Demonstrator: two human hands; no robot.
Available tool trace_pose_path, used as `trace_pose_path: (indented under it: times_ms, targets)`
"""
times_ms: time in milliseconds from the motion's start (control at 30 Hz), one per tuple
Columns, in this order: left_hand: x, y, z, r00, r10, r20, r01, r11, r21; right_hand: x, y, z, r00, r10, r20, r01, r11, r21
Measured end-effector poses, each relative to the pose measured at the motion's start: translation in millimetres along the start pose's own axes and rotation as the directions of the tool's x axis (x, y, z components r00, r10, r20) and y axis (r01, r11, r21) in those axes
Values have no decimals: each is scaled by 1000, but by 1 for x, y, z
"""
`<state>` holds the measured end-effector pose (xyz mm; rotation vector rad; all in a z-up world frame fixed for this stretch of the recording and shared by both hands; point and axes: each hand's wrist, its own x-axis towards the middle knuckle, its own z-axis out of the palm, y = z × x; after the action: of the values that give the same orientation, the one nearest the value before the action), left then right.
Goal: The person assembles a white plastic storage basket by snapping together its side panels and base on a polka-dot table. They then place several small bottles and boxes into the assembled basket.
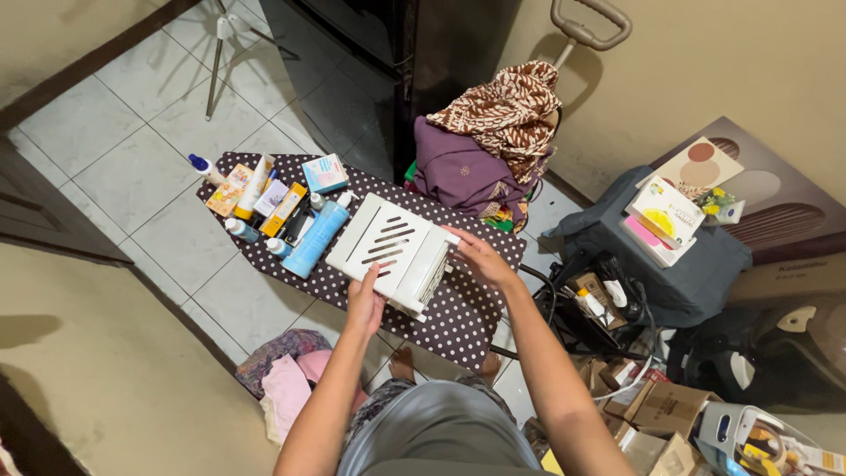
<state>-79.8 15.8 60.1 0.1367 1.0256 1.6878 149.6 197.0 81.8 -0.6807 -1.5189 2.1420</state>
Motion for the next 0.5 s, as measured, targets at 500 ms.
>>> trace_pose_path:
  times_ms: [500]
  targets:
    - [-3,7,5,998,-29,60,27,999,40,-7,7,4,996,-33,-88,39,997,64]
